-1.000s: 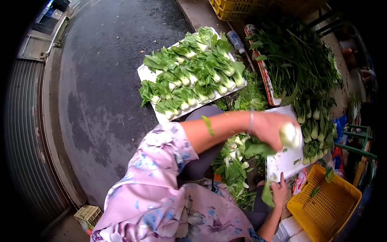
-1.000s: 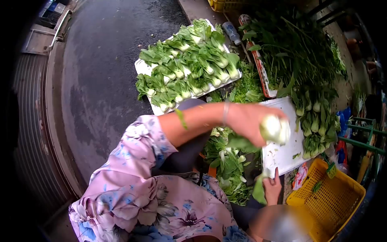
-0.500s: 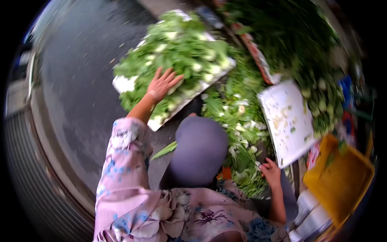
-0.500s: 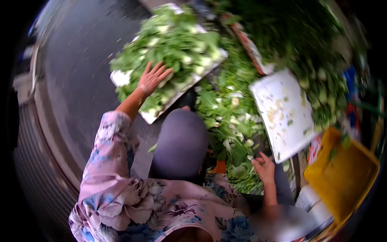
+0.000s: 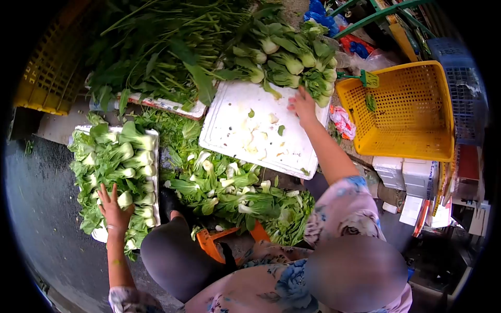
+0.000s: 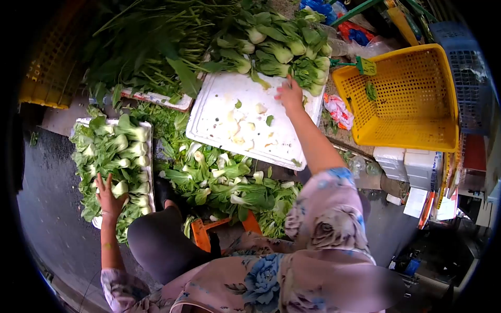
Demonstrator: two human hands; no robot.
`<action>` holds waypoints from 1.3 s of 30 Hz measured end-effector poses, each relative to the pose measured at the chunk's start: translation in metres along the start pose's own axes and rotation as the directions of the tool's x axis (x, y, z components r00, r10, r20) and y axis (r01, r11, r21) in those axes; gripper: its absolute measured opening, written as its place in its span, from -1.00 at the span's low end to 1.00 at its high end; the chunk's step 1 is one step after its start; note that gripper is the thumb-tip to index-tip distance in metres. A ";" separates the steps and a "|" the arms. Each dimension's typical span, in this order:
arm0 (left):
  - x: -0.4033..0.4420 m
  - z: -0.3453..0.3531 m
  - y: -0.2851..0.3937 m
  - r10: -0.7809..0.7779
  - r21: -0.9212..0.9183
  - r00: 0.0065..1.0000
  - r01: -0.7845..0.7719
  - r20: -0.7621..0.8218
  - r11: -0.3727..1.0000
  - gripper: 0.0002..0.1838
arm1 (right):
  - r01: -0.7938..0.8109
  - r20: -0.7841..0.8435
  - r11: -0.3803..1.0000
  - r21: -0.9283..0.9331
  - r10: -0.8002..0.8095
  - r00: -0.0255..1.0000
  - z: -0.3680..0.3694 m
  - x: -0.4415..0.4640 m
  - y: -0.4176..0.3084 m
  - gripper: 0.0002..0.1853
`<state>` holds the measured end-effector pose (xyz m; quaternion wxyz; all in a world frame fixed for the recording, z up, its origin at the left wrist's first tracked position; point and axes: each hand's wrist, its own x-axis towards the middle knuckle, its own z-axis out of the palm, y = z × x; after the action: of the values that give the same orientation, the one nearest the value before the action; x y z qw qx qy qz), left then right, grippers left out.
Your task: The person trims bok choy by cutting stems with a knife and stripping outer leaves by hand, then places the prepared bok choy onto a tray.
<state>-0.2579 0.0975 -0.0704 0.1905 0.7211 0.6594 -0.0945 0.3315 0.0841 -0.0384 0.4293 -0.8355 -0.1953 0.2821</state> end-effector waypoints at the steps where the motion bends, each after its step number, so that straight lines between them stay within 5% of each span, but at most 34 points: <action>1: -0.008 -0.014 0.006 0.109 -0.234 0.979 -0.147 -0.170 0.961 -0.20 | 0.030 -0.008 0.999 0.016 -0.030 1.000 0.008 0.027 0.003 -0.52; 2: -0.023 -0.052 0.037 0.113 -0.452 0.970 -0.202 -0.215 0.869 -0.32 | 0.054 -0.014 0.998 0.032 -0.054 0.998 0.015 0.049 0.009 -0.49; 6: -0.102 -0.173 0.154 0.167 -0.738 0.944 -0.326 -0.283 0.591 -0.35 | -0.014 -0.142 0.999 -0.037 0.009 0.990 0.029 0.078 0.000 -0.45; 8: -0.131 -0.187 0.198 0.286 -0.807 0.887 -0.452 -0.362 0.380 -0.37 | -0.100 -0.121 0.995 0.022 0.102 0.987 0.022 0.086 -0.001 -0.48; 9: -0.129 -0.186 0.203 0.532 -0.733 0.767 -0.584 -0.359 0.349 -0.34 | -0.101 -0.119 0.994 0.032 0.104 0.987 0.020 0.083 -0.004 -0.48; 12: -0.110 -0.171 0.264 0.663 -0.774 0.737 -0.496 -0.135 0.394 -0.57 | -0.168 -0.097 0.980 0.106 0.178 0.979 0.020 0.076 -0.008 -0.57; 14: -0.087 -0.116 0.283 0.500 -0.864 0.861 -0.319 -0.093 0.390 -0.69 | -0.122 -0.267 0.992 -0.034 0.109 0.958 0.030 0.080 0.006 -0.59; 16: -0.073 -0.075 0.277 0.466 -0.738 0.871 -0.415 -0.154 0.532 -0.71 | -0.110 -0.283 0.994 0.002 0.106 0.953 0.034 0.063 0.009 -0.56; 18: -0.066 -0.068 0.278 0.487 -0.702 0.858 -0.447 -0.161 0.555 -0.71 | 0.094 -0.366 0.976 0.195 -0.016 0.931 0.037 0.046 0.019 -0.53; 19: -0.061 -0.070 0.280 0.486 -0.733 0.864 -0.416 -0.134 0.539 -0.72 | 0.108 -0.265 0.920 0.376 -0.005 0.964 0.035 0.037 0.022 -0.49; 22: -0.046 -0.042 0.278 0.412 -0.793 0.901 -0.346 -0.133 0.500 -0.70 | 0.101 -0.104 0.856 0.507 -0.056 0.993 0.020 -0.030 0.022 -0.38; 27: -0.050 -0.059 0.294 0.484 -0.535 0.773 -0.634 -0.410 0.558 -0.53 | 0.036 0.152 0.894 0.446 -0.115 0.982 0.004 -0.171 0.011 -0.19; 28: -0.052 -0.059 0.297 0.515 -0.489 0.736 -0.677 -0.439 0.550 -0.47 | 0.124 0.146 0.859 0.497 -0.224 0.964 0.006 -0.191 0.009 -0.17; 29: -0.054 -0.052 0.296 0.548 -0.544 0.763 -0.637 -0.343 0.546 -0.34 | 0.117 0.200 0.868 0.482 -0.239 0.950 0.003 -0.209 0.004 -0.17; 30: -0.056 -0.053 0.298 0.557 -0.738 0.824 -0.439 -0.104 0.512 -0.30 | 0.116 0.251 0.877 0.466 -0.256 0.933 -0.001 -0.225 -0.007 -0.17; 31: -0.056 -0.054 0.298 0.554 -0.735 0.826 -0.438 -0.103 0.517 -0.30 | 0.234 0.246 0.864 0.446 -0.370 0.896 -0.002 -0.234 -0.012 -0.18; 33: -0.057 -0.057 0.298 0.729 -0.960 0.659 -0.035 0.188 0.279 -0.36 | 0.306 0.276 0.859 0.410 -0.436 0.856 -0.007 -0.245 -0.011 -0.29; 35: -0.061 -0.061 0.297 0.740 -0.974 0.648 0.010 0.178 0.226 -0.38 | 0.336 0.315 0.869 0.362 -0.453 0.834 -0.024 -0.246 -0.015 -0.35; 37: -0.069 -0.064 0.300 0.733 -0.986 0.662 0.068 0.158 0.151 -0.41 | 0.215 0.397 0.941 0.260 -0.307 0.865 -0.046 -0.243 -0.019 -0.54; 38: -0.071 -0.062 0.301 0.739 -0.986 0.654 0.071 0.160 0.151 -0.41 | -0.025 0.446 0.985 0.173 -0.056 0.893 -0.062 -0.243 -0.028 -0.62; 39: -0.072 -0.059 0.302 0.710 -0.989 0.694 0.020 0.118 0.145 -0.39 | 0.032 0.425 0.992 0.118 -0.080 0.902 -0.072 -0.240 -0.028 -0.62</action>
<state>0.0250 0.0383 0.0564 0.7907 0.5206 0.2781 0.1629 0.1918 -0.0803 0.0912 0.4285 -0.7224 -0.2932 0.4567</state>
